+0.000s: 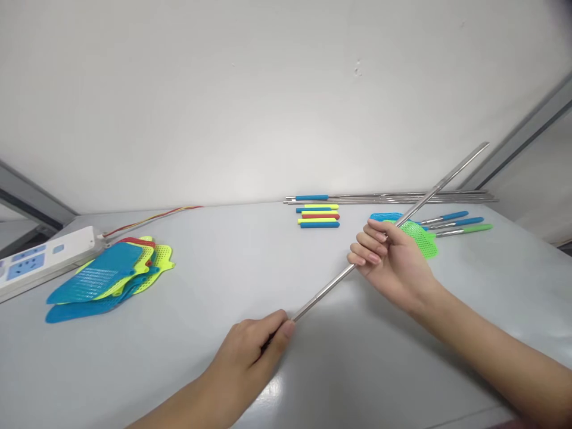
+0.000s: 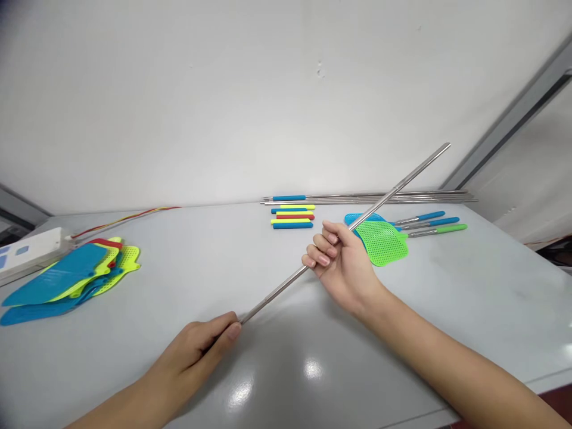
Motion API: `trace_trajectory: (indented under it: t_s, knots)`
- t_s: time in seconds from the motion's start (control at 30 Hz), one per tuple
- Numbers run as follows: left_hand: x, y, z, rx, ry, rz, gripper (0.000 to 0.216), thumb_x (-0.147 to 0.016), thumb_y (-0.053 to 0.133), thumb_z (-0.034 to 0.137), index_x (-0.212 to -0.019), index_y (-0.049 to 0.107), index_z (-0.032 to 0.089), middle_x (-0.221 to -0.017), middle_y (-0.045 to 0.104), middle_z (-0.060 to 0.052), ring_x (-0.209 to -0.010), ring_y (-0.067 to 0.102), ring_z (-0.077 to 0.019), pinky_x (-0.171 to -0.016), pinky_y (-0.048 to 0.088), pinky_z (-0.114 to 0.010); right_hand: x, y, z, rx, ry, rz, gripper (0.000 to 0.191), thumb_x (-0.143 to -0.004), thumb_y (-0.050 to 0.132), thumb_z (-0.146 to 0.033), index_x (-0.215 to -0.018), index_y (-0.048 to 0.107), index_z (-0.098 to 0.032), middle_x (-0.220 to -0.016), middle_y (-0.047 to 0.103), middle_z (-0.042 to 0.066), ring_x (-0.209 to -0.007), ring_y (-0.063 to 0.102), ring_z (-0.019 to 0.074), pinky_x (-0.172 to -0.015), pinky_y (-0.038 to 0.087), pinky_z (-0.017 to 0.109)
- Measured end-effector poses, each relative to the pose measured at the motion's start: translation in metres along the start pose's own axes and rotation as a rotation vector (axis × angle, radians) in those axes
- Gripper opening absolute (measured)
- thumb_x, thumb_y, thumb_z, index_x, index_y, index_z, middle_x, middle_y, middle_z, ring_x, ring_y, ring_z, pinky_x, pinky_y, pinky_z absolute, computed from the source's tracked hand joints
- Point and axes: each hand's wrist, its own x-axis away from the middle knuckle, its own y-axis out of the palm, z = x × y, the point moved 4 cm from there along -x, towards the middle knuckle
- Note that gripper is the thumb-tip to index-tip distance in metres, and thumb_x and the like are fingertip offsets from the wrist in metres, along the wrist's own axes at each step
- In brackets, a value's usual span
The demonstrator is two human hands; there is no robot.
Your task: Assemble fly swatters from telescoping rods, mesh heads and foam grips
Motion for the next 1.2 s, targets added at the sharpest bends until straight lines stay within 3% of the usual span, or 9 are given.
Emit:
trace_trajectory:
  t_s: [0.23, 0.37, 0.73, 1.2]
  knots:
    - [0.000, 0.003, -0.006, 0.006, -0.013, 0.040, 0.033, -0.083, 0.020, 0.040, -0.057, 0.022, 0.020, -0.050, 0.017, 0.006, -0.045, 0.019, -0.0094, -0.043, 0.019, -0.022, -0.015, -0.012, -0.015, -0.132, 0.066, 0.026, 0.031, -0.071, 0.046, -0.014, -0.053, 0.021, -0.018, -0.045, 0.014, -0.008, -0.037, 0.017, 0.0064, -0.035, 0.024, 0.020]
    - [-0.001, 0.005, -0.008, -0.068, -0.007, 0.062, 0.033, -0.084, 0.019, 0.040, -0.058, 0.022, 0.020, -0.050, 0.018, 0.006, -0.045, 0.020, -0.0097, -0.044, 0.019, -0.023, -0.019, -0.018, -0.008, -0.156, 0.097, 0.048, 0.033, -0.071, 0.045, -0.013, -0.053, 0.018, -0.019, -0.044, 0.011, -0.008, -0.035, 0.014, 0.0067, -0.033, 0.022, 0.020]
    - [0.006, 0.012, -0.015, -0.257, 0.018, 0.285, 0.030, -0.085, 0.019, 0.035, -0.059, 0.018, 0.020, -0.049, 0.027, 0.006, -0.045, 0.029, -0.0113, -0.046, 0.022, -0.024, -0.023, -0.029, 0.013, -0.263, 0.077, 0.103, 0.032, -0.076, 0.038, -0.014, -0.053, 0.017, -0.019, -0.044, 0.010, -0.008, -0.033, 0.014, 0.0068, -0.030, 0.020, 0.020]
    - [0.010, 0.013, -0.019, -0.374, 0.043, 0.340, 0.027, -0.085, 0.019, 0.031, -0.060, 0.021, 0.020, -0.049, 0.034, 0.005, -0.045, 0.034, -0.0113, -0.046, 0.024, -0.024, -0.018, -0.033, 0.027, -0.303, 0.007, 0.114, 0.033, -0.078, 0.039, -0.015, -0.054, 0.017, -0.019, -0.046, 0.006, -0.008, -0.034, 0.011, 0.0067, -0.031, 0.017, 0.021]
